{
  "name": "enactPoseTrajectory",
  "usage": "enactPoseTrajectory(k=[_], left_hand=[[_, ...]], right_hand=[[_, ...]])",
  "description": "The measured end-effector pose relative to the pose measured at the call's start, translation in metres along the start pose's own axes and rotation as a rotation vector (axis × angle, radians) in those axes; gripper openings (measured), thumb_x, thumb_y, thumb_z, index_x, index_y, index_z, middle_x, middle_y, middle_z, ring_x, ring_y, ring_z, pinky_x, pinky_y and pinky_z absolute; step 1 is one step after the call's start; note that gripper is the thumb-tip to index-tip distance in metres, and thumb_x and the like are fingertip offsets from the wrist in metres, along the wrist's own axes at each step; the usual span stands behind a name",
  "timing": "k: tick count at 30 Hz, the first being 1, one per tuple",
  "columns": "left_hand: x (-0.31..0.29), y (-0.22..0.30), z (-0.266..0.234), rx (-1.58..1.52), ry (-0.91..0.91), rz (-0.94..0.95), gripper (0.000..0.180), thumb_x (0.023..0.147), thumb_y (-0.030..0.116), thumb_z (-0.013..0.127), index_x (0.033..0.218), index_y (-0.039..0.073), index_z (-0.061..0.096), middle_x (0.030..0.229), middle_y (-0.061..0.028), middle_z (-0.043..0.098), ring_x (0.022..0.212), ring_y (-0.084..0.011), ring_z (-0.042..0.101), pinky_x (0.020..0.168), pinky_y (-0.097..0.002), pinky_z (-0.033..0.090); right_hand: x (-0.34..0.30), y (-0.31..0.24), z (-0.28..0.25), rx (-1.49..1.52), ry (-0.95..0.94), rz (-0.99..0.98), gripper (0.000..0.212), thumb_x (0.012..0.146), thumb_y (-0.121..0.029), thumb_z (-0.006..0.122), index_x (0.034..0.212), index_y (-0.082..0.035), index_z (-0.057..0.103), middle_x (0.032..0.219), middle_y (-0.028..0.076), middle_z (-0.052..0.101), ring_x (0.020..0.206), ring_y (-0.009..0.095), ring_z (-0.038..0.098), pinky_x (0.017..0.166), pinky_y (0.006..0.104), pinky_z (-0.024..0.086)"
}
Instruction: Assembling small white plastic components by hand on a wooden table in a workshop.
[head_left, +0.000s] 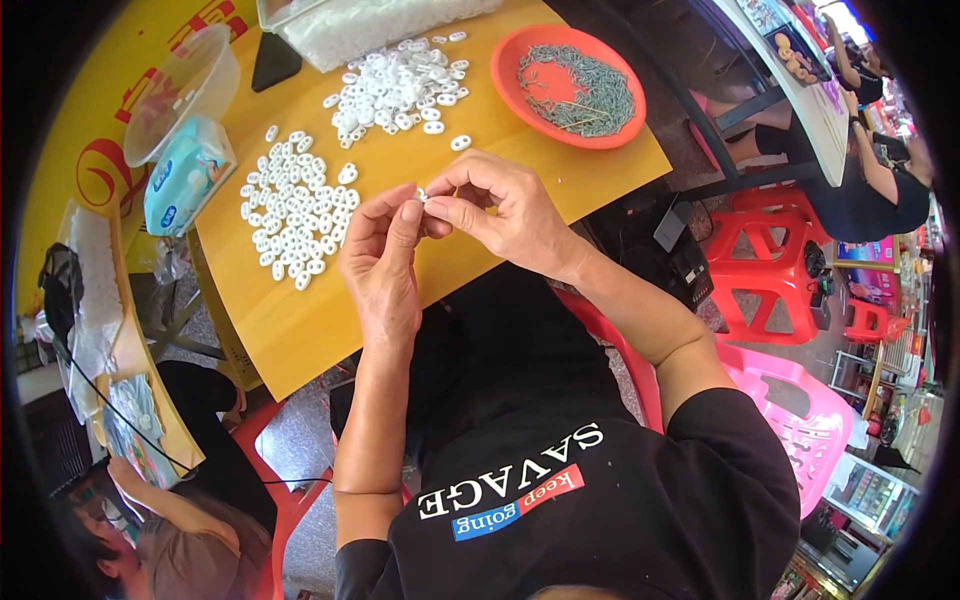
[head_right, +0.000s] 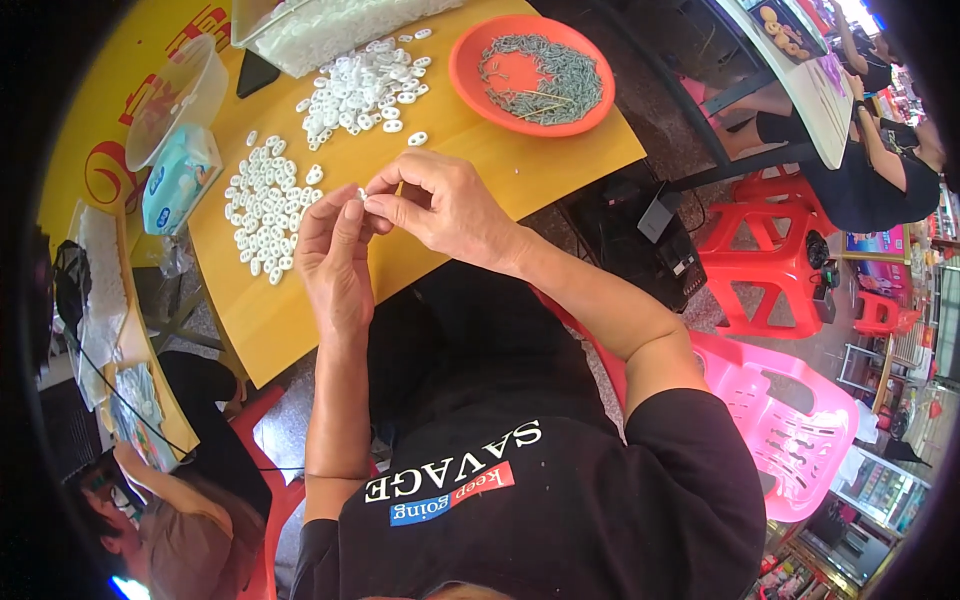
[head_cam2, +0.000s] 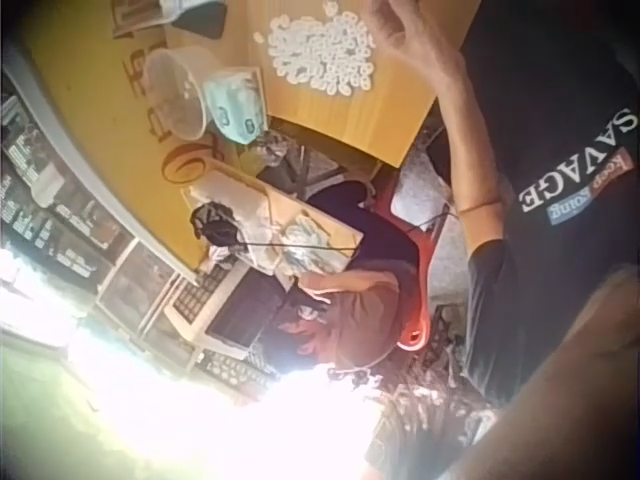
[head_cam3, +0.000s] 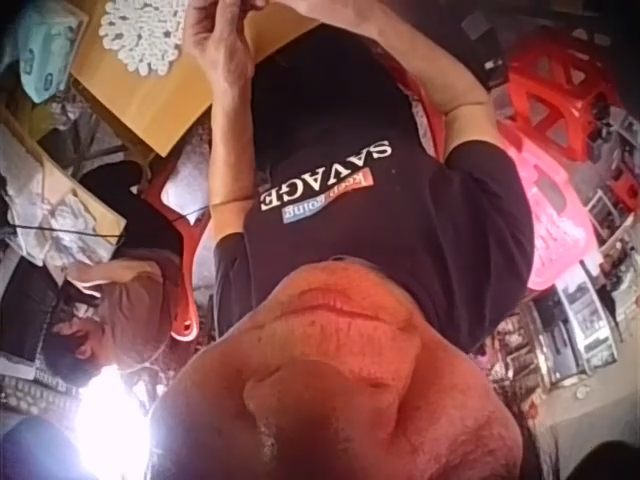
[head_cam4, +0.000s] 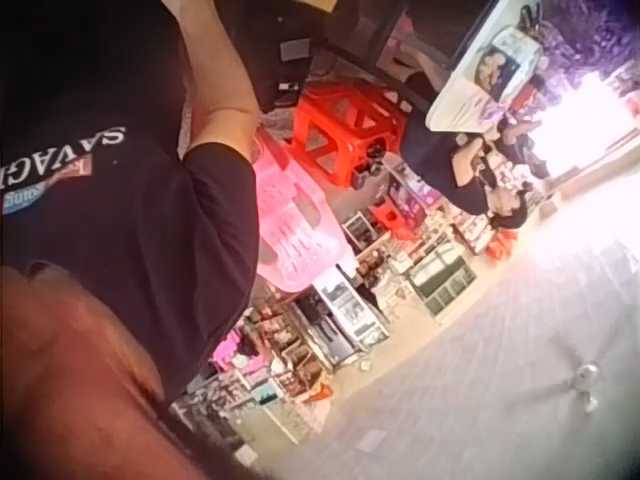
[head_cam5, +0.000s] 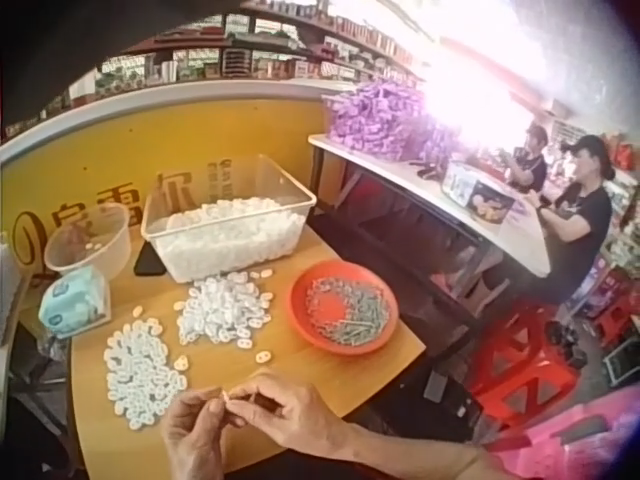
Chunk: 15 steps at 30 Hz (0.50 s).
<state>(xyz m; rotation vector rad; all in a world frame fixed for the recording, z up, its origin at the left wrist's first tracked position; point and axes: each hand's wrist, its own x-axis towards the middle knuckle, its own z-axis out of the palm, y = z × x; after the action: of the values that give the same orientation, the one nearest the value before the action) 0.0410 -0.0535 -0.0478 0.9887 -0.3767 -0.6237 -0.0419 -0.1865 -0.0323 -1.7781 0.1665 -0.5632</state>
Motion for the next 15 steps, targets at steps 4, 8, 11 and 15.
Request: enactPoseTrajectory(k=[4,8,11,15], left_hand=[[0.002,-0.001,0.005,0.031,0.032,-0.062,0.024,0.095,0.007,0.059,0.117,-0.004,0.06,0.1,-0.0093,0.066,0.087,-0.0156,0.063,0.083,-0.0285,0.05],[0.003,0.001,0.014,0.102,-0.018,-0.037,0.024,0.096,0.006,0.059,0.117,-0.005,0.06,0.1,-0.0103,0.067,0.089,-0.0161,0.064,0.084,-0.0284,0.051],[0.01,-0.003,0.01,0.131,-0.063,-0.045,0.02,0.095,0.007,0.059,0.112,-0.005,0.061,0.096,-0.011,0.068,0.084,-0.0171,0.066,0.081,-0.0287,0.052],[0.012,-0.01,0.0,0.179,-0.076,-0.102,0.014,0.095,0.008,0.06,0.102,-0.003,0.061,0.095,-0.0126,0.069,0.082,-0.0181,0.067,0.079,-0.0291,0.052]], right_hand=[[0.007,0.002,-0.007,0.06,-0.015,0.045,0.01,0.09,-0.006,0.067,0.094,0.002,0.062,0.086,0.005,0.062,0.07,0.012,0.065,0.061,0.0231,0.052],[0.012,0.002,-0.013,0.092,0.015,0.026,0.01,0.089,-0.006,0.068,0.093,0.002,0.062,0.085,0.005,0.061,0.069,0.011,0.064,0.06,0.0225,0.051],[0.015,0.001,-0.02,0.062,0.014,0.04,0.01,0.088,-0.004,0.069,0.091,0.001,0.062,0.085,0.005,0.061,0.068,0.009,0.062,0.059,0.0216,0.049],[0.029,-0.001,-0.051,-0.26,0.111,-0.081,0.007,0.086,-0.004,0.069,0.089,0.0,0.064,0.084,0.004,0.06,0.07,0.007,0.056,0.059,0.0214,0.045]])
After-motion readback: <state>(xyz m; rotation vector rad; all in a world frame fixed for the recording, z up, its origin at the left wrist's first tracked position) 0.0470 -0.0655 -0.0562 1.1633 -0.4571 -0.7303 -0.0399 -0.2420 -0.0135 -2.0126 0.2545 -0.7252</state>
